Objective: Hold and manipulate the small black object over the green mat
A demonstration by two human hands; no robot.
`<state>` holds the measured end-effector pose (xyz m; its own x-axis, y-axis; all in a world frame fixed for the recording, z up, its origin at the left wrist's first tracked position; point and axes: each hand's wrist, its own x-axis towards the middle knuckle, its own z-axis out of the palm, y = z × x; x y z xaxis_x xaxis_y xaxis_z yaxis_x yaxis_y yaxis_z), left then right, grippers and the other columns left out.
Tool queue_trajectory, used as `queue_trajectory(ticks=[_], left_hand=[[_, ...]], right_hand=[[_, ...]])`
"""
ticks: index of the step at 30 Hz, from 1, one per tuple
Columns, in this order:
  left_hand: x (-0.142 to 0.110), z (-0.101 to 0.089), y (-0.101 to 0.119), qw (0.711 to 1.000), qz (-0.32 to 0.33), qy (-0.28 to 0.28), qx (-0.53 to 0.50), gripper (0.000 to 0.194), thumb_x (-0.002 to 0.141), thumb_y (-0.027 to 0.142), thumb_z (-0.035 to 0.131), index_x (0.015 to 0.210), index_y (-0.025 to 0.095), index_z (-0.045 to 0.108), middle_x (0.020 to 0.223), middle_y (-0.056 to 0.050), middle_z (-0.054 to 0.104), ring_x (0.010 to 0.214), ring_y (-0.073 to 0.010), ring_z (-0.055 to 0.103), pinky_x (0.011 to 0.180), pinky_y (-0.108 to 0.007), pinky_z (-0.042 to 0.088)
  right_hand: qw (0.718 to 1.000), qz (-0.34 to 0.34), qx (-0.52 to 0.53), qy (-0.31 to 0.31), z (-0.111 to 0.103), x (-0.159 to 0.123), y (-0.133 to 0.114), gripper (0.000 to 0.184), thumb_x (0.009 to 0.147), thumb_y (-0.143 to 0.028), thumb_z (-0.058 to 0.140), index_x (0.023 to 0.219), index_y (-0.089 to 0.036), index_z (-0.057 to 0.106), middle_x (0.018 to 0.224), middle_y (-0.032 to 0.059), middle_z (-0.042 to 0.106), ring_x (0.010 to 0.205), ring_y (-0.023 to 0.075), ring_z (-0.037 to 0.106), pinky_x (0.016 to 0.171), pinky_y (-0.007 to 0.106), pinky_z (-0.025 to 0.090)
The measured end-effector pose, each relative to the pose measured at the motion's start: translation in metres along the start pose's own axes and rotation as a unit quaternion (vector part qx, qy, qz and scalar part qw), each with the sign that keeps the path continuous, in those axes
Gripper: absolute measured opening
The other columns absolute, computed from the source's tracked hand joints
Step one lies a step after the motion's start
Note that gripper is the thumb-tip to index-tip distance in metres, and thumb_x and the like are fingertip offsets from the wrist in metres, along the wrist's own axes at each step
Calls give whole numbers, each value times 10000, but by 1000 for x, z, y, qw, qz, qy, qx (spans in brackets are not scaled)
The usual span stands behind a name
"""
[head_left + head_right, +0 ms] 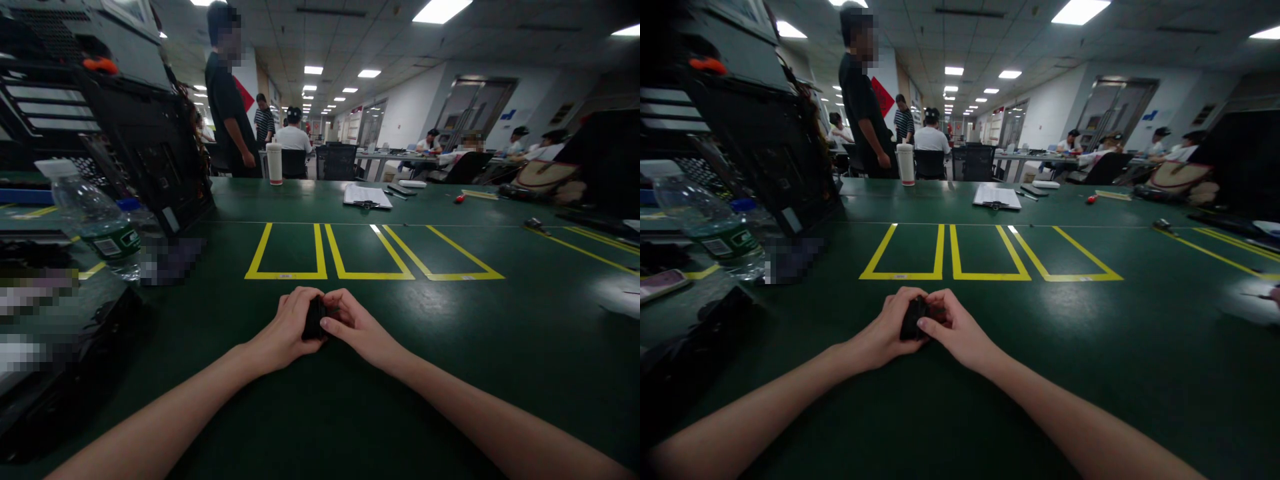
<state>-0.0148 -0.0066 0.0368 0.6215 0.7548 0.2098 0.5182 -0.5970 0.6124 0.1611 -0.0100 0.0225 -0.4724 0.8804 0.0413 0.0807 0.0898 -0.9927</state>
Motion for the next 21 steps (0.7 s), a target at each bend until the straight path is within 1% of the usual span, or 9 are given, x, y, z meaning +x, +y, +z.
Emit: queue_trajectory(ticks=[3, 6, 11, 16, 19, 21], left_hand=[[0, 0, -1, 1000, 4, 2, 4, 498, 712, 185, 581, 1131, 246, 317, 1108, -55, 400, 981, -223, 430, 820, -401, 382], [0, 2, -3, 1000, 0, 2, 7, 504, 706, 187, 586, 1129, 240, 317, 1126, -58, 388, 985, -225, 422, 817, -396, 385], [2, 8, -8, 1000, -17, 24, 4, 542, 669, 176, 622, 1114, 245, 322, 1113, -50, 391, 967, -228, 425, 793, -398, 399], [1, 6, -5, 1000, -12, 21, 0, 526, 679, 172, 614, 1112, 248, 325, 1107, -47, 396, 960, -223, 435, 788, -396, 405], [1, 2, -2, 1000, -3, 4, -2, 501, 706, 193, 590, 1124, 244, 319, 1114, -52, 397, 976, -224, 434, 802, -399, 399], [1, 0, -1, 1000, 6, 7, 9, 499, 704, 187, 590, 1121, 234, 320, 1108, -58, 401, 990, -225, 428, 829, -408, 378]], right_hand=[[1000, -8, 17, -15, -2, 0, 1, 226, 760, -243, 540, 957, -221, 431, 999, 20, 484, 963, 167, 499, 835, 367, 420], [998, -15, 43, -33, -3, 0, 2, 259, 731, -225, 578, 937, -221, 421, 986, 14, 490, 969, 168, 506, 824, 359, 429], [999, -9, 33, -10, 0, 0, 1, 184, 771, -265, 524, 924, -214, 436, 969, 18, 490, 947, 164, 510, 805, 351, 441], [1000, 9, 21, 16, 1, 1, 2, 221, 754, -256, 547, 941, -207, 439, 966, 20, 498, 932, 165, 512, 809, 355, 442], [1000, 5, 10, 4, -1, 2, 3, 223, 765, -249, 532, 967, -206, 447, 976, 22, 502, 948, 163, 505, 832, 359, 429], [1000, -12, 17, -13, -2, 2, 3, 206, 763, -233, 535, 949, -203, 452, 964, 16, 505, 946, 159, 509, 833, 352, 427]])
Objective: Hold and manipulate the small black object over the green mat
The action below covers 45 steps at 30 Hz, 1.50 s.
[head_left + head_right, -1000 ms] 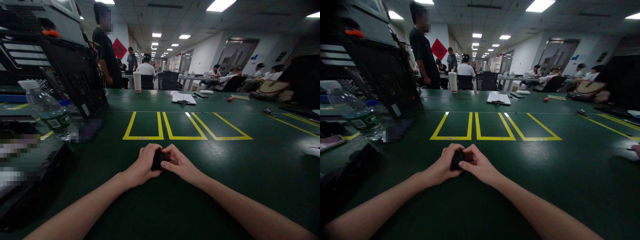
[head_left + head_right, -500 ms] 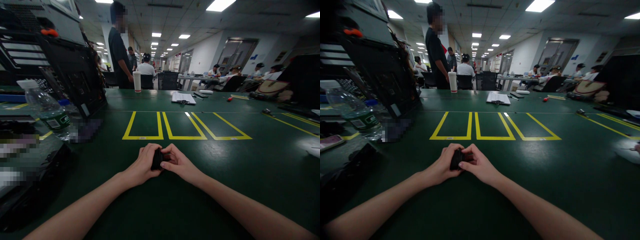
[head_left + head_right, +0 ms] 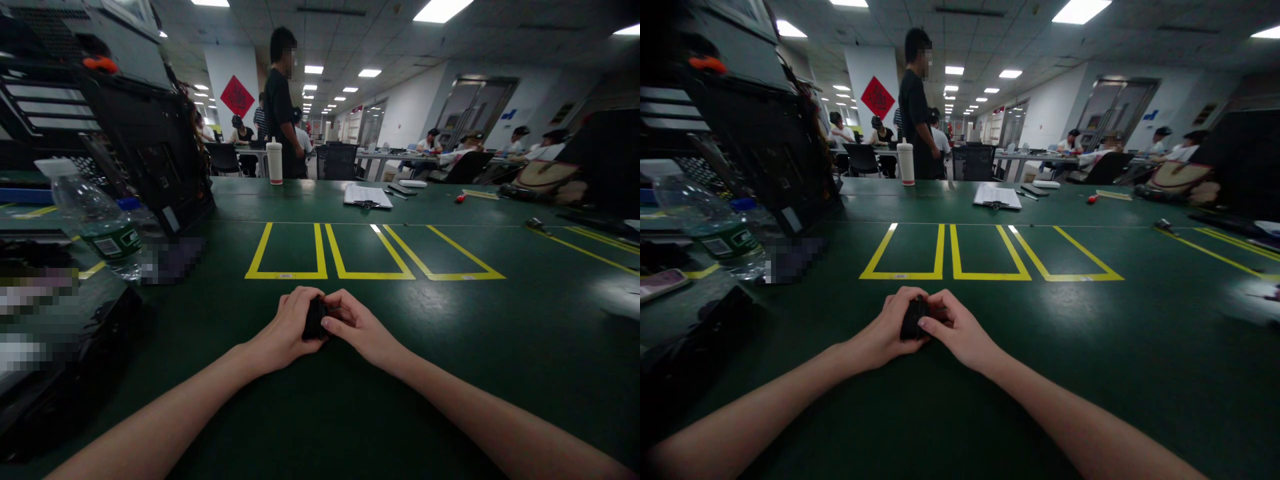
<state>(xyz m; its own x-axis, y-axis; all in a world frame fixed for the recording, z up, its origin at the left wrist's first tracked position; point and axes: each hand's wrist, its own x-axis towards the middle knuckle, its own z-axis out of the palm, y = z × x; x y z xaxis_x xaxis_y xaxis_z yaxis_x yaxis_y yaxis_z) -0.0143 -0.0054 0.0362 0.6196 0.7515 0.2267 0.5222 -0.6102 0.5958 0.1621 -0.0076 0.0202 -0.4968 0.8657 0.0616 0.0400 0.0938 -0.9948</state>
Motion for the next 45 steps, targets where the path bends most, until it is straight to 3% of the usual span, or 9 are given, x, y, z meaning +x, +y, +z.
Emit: queue_trajectory(ticks=[5, 14, 19, 24, 28, 35, 40, 45], left_hand=[[-1, 1, -1, 1000, 2, 1, 6, 500, 703, 177, 588, 1121, 241, 321, 1120, -59, 395, 1003, -228, 421, 841, -411, 368], [-1, 1, 0, 1000, 0, 6, -1, 496, 700, 190, 594, 1114, 243, 325, 1104, -56, 408, 993, -233, 435, 808, -407, 390], [-2, 0, 0, 1000, 2, 0, 1, 500, 703, 177, 589, 1122, 241, 324, 1121, -61, 402, 998, -238, 426, 804, -406, 390], [-2, 1, 0, 1000, -18, 4, -7, 514, 693, 186, 603, 1122, 252, 327, 1124, -56, 391, 982, -238, 427, 792, -411, 403], [-1, 1, 1, 1000, -13, -3, -8, 500, 707, 193, 589, 1129, 241, 324, 1123, -58, 398, 987, -230, 429, 800, -399, 402], [-2, 0, 1, 1000, 6, -3, 9, 510, 696, 145, 586, 1125, 225, 322, 1112, -66, 400, 1003, -228, 414, 831, -405, 375], [-2, -1, 3, 1000, 0, -6, 3, 511, 706, 174, 591, 1131, 246, 317, 1128, -61, 394, 1007, -233, 418, 835, -417, 369], [-1, 0, 2, 1000, -2, -4, 0, 504, 706, 178, 589, 1125, 247, 318, 1114, -59, 399, 993, -230, 428, 820, -409, 382]], right_hand=[[999, -7, 32, -18, 0, -1, -3, 223, 740, -222, 567, 919, -208, 435, 960, 5, 495, 949, 155, 513, 814, 342, 440], [999, 32, 16, 7, 1, -1, -4, 255, 743, -261, 557, 963, -201, 444, 1005, 24, 489, 963, 169, 506, 842, 368, 427], [999, 0, 40, -23, -2, -2, -2, 292, 702, -203, 609, 929, -205, 424, 979, 7, 498, 971, 161, 510, 859, 362, 421], [999, 11, 40, -8, -1, -3, -5, 212, 746, -240, 559, 914, -210, 433, 997, 11, 489, 977, 162, 504, 836, 354, 441], [999, 27, 19, 12, 0, -1, -5, 253, 735, -244, 572, 945, -202, 439, 992, 18, 490, 977, 163, 498, 867, 365, 416], [998, 7, 55, -29, -2, 0, 0, 287, 695, -213, 617, 904, -197, 421, 969, 9, 497, 951, 153, 512, 844, 352, 418], [999, 23, 40, -5, 0, -2, -5, 189, 753, -267, 547, 892, -204, 435, 971, 8, 498, 944, 157, 515, 817, 349, 438], [999, 39, 10, 10, 1, -1, -7, 227, 760, -276, 535, 953, -205, 440, 995, 21, 492, 954, 165, 504, 836, 361, 434]])
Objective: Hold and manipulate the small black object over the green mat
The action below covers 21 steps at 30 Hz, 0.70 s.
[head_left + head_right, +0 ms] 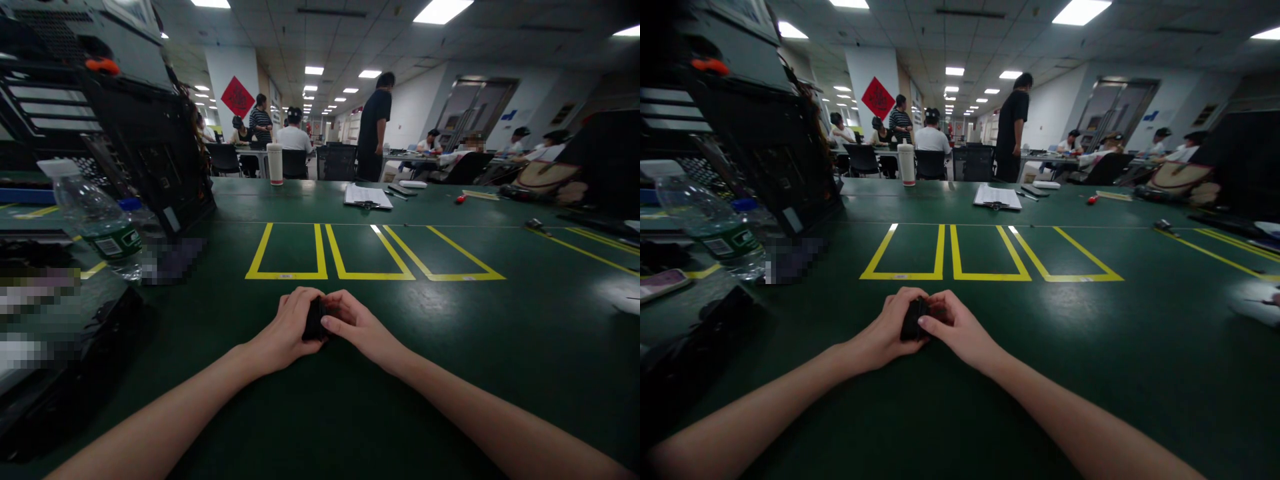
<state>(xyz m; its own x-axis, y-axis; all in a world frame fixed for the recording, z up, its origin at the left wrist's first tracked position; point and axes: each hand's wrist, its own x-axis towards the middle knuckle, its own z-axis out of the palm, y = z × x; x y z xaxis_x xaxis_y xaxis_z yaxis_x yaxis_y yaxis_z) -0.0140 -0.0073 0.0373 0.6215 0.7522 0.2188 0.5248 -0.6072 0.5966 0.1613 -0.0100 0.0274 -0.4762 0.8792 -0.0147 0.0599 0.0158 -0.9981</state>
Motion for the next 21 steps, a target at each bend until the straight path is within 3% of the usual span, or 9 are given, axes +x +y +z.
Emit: queue_trajectory(ticks=[6, 11, 16, 21], left_hand=[[-1, 0, -2, 1000, 1, 2, 4, 506, 698, 171, 591, 1119, 256, 325, 1127, -58, 401, 1001, -244, 431, 804, -409, 387], [-1, 0, -2, 1000, 2, 2, 7, 498, 700, 183, 595, 1114, 248, 326, 1127, -60, 399, 1001, -237, 430, 814, -404, 384], [0, -1, 1, 1000, 2, 5, 4, 506, 701, 180, 592, 1124, 249, 324, 1106, -56, 412, 1001, -237, 432, 813, -411, 383], [-1, -2, 1, 1000, 9, -4, 3, 516, 705, 165, 582, 1136, 253, 313, 1127, -62, 401, 1010, -245, 420, 823, -426, 370]], right_hand=[[999, -22, 27, -37, -3, -1, 1, 248, 723, -217, 586, 916, -201, 431, 982, 4, 495, 962, 158, 506, 860, 356, 424], [1000, -9, 18, -21, -2, -1, -1, 180, 760, -275, 539, 896, -205, 444, 952, 3, 497, 935, 160, 518, 823, 355, 443], [1000, -12, 10, -3, -1, 1, 2, 231, 748, -270, 551, 942, -204, 445, 986, 17, 493, 941, 161, 511, 826, 354, 433], [999, -14, 23, -25, -2, 1, 2, 231, 734, -229, 565, 927, -205, 440, 980, 9, 491, 944, 157, 513, 822, 347, 437]])
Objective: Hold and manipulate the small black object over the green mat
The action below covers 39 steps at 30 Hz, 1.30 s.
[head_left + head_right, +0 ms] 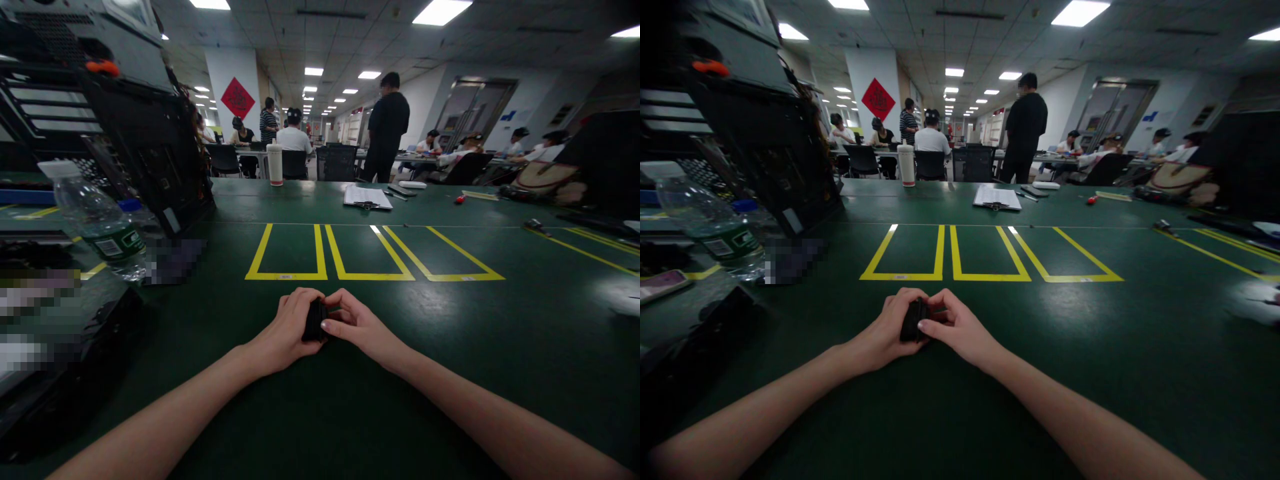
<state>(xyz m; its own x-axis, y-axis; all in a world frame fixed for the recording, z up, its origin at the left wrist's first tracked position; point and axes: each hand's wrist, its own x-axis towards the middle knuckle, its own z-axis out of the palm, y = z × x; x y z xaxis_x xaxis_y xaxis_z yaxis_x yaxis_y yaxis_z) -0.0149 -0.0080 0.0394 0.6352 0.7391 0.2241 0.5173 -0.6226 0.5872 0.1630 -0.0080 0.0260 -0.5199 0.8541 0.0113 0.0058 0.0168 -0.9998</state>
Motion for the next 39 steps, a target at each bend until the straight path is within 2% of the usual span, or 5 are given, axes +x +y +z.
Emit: queue_trajectory(ticks=[9, 15, 24, 30, 39], left_hand=[[1, 4, -3, 1000, -13, 8, -10, 498, 702, 190, 594, 1119, 250, 327, 1123, -60, 398, 994, -242, 426, 808, -417, 383], [1, 1, 0, 1000, -7, 2, -9, 500, 712, 178, 587, 1128, 240, 318, 1115, -62, 401, 994, -225, 425, 820, -400, 381], [0, 2, -2, 1000, -7, 5, 3, 508, 710, 181, 582, 1131, 238, 303, 1119, -63, 384, 999, -235, 413, 828, -414, 374], [0, 6, -5, 1000, -20, 10, -3, 516, 694, 179, 600, 1121, 234, 316, 1117, -58, 388, 981, -225, 417, 814, -397, 386], [-1, 3, -5, 1000, -4, 4, -2, 518, 702, 171, 591, 1130, 243, 309, 1129, -61, 389, 1008, -233, 413, 831, -410, 372]], right_hand=[[999, -7, -12, 29, 2, 0, 2, 193, 747, -266, 550, 906, -215, 452, 965, 6, 498, 900, 156, 524, 756, 327, 460], [999, 4, -21, 36, 3, -1, 0, 239, 740, -258, 557, 952, -227, 449, 1000, 13, 477, 931, 163, 507, 790, 342, 454], [999, -29, 3, 26, 0, 0, 7, 240, 702, -219, 606, 896, -211, 465, 971, 6, 496, 961, 171, 516, 803, 351, 448], [999, -7, 1, 42, 2, -1, 2, 275, 707, -234, 602, 927, -213, 439, 993, 17, 496, 980, 182, 508, 824, 366, 443], [1000, -20, -17, 2, -1, -2, 5, 284, 702, -228, 608, 932, -216, 443, 989, 11, 505, 958, 170, 520, 829, 366, 433]])
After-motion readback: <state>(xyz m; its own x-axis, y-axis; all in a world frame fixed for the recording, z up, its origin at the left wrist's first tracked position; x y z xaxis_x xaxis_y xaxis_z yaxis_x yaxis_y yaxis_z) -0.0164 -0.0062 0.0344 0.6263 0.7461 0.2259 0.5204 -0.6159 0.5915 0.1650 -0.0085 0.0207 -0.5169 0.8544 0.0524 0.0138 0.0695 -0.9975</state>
